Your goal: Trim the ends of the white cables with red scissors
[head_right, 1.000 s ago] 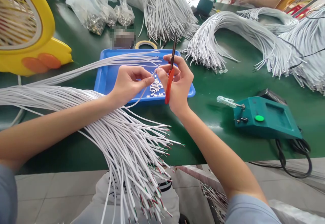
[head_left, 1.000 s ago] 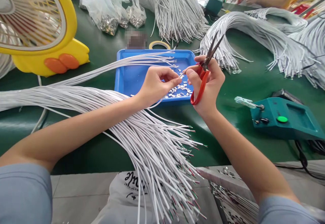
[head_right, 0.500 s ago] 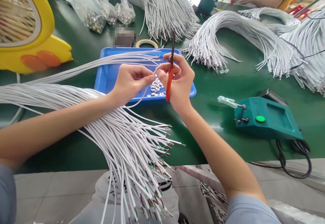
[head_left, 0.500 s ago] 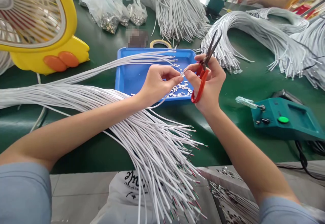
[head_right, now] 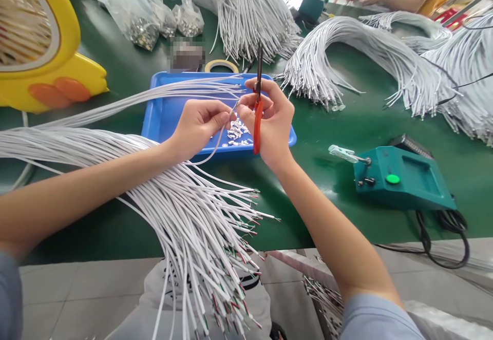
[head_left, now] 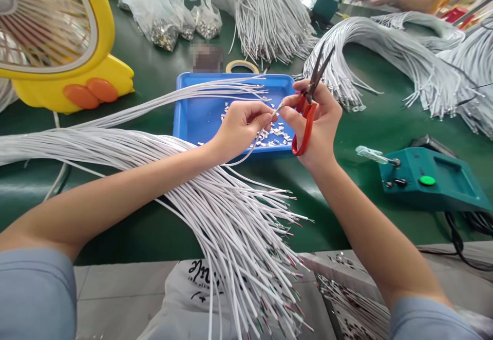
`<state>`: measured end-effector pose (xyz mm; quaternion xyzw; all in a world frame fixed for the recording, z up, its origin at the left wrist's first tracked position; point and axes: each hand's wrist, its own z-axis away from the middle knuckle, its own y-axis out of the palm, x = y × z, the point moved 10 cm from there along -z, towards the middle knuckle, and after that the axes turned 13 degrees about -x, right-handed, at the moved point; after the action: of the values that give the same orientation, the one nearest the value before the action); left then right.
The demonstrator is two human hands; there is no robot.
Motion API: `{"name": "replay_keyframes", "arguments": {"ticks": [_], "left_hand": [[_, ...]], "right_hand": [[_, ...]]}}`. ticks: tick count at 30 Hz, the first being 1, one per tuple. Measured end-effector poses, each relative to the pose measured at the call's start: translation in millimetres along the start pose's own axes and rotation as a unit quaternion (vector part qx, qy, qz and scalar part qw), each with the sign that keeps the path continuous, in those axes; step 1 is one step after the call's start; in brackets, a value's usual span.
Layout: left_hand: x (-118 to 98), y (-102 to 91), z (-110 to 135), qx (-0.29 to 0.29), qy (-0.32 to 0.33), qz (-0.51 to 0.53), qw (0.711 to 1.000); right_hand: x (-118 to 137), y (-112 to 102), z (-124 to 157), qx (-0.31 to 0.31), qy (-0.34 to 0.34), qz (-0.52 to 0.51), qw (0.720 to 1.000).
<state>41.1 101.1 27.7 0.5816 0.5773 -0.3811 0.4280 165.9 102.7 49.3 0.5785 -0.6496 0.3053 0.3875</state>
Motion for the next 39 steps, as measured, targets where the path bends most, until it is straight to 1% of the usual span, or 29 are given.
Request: {"name": "replay_keyframes", "arguments": {"ticks": [7,14,17,19,22,24,27,30,36,39], "left_hand": [[-3.7,2.3,1.1,0.013,0.017,0.014,1.0],[-3.2,10.2,3.5,0.054,-0.018,0.039,0.998],[-3.8,12.3,4.9,0.066,-0.018,0.04,0.997],[-5.8,9.3,4.2,0.051,-0.002,0.033,0.998],[-10.1,0.1,1.9,0.005,0.034,0.007,0.999],[-11.0,-5.1,0.6,-0.019,0.046,-0.013,0.999],[-8.7,-9.8,-0.9,-0.042,0.045,-0.04,0.997],[-6.2,-12.5,-1.7,-0.056,0.043,-0.057,0.996],[-5.5,-15.2,-1.7,-0.071,0.052,-0.069,0.994],[-5.8,-15.7,-1.8,-0.075,0.052,-0.061,0.994]], "right_hand": [[-5.8,-0.9,-0.5,-0.006,0.018,0.013,1.0],[-4.4,1.7,0.5,0.004,0.029,-0.004,1.0],[-5.3,4.1,1.7,0.017,0.038,-0.003,0.999],[-5.5,1.9,1.1,0.007,0.032,-0.002,0.999],[-6.1,-6.6,-1.1,-0.034,0.018,-0.008,0.999],[-8.6,-9.2,-1.4,-0.046,0.02,-0.001,0.999],[-8.8,-7.7,-0.4,-0.042,0.022,0.001,0.999],[-3.8,-5.0,1.3,-0.034,0.008,-0.008,0.999],[-0.9,-2.3,3.1,-0.028,-0.014,0.016,0.999],[0.1,-0.7,2.5,-0.019,-0.021,0.005,1.0]]}}
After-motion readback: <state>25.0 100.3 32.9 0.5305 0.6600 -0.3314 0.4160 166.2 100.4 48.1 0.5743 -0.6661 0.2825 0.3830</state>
